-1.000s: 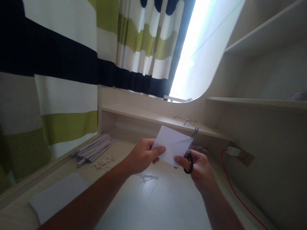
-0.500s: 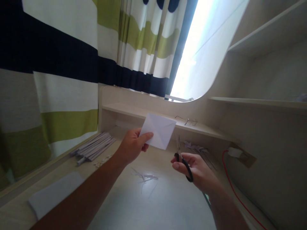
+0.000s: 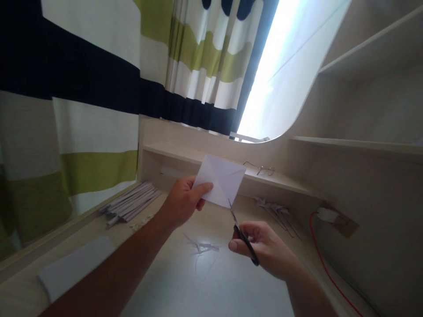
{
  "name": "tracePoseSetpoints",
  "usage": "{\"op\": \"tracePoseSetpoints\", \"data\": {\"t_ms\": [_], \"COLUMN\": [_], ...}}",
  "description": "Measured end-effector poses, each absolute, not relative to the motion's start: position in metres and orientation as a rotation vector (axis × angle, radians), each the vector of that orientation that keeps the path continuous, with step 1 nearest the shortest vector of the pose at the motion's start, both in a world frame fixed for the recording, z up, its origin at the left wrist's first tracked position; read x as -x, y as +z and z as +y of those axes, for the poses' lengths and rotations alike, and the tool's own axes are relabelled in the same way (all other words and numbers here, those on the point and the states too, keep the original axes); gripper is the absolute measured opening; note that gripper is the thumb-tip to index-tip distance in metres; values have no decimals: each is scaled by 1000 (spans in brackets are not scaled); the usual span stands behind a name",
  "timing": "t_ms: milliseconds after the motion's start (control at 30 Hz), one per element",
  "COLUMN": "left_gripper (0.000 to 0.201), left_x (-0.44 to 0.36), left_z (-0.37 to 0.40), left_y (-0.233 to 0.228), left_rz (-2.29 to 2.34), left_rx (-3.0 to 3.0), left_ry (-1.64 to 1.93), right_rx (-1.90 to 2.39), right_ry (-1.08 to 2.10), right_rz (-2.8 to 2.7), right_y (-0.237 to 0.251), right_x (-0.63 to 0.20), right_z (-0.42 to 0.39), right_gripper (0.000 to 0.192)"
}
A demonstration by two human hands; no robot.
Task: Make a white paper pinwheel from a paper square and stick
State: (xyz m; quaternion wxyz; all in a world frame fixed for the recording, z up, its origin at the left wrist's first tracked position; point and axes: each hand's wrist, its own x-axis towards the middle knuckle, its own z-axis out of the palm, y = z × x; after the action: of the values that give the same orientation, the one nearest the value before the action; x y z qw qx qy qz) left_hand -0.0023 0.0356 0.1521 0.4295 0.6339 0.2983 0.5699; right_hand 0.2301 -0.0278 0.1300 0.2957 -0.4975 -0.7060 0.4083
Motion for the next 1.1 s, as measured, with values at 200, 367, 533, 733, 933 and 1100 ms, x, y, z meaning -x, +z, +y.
{"op": "tracePoseSetpoints", "data": {"t_ms": [200,367,533,733,933,1100], "left_gripper": [33,33,33,33,33,33], "left_x": [0,-2,-2,-1,0,0], "left_z": [33,34,34,32,29,28], "left_y": [154,152,151,155,157,156], "left_rz": [766,767,762,767,779,803], "left_rx": [-1592,-1594,-1591,-1613,-1621,-1635], "left_ry": [1403,1396,1392,1402,1405,1410], "right_rx": [1324,1330,1319,1297,1313,1304], "right_ry": [1100,1080,1093,1111,1111,1135], "right_rz": [-1863,-1872,-1863,-1867,-1876,-1873], "right_y": [130,128,129,130,130,130], "right_x": [-228,-230,-228,-227,-228,-228], "right_z": [-28,-30,-30,-31,-31,-31], "right_gripper": [45,46,46,46,47,48]}}
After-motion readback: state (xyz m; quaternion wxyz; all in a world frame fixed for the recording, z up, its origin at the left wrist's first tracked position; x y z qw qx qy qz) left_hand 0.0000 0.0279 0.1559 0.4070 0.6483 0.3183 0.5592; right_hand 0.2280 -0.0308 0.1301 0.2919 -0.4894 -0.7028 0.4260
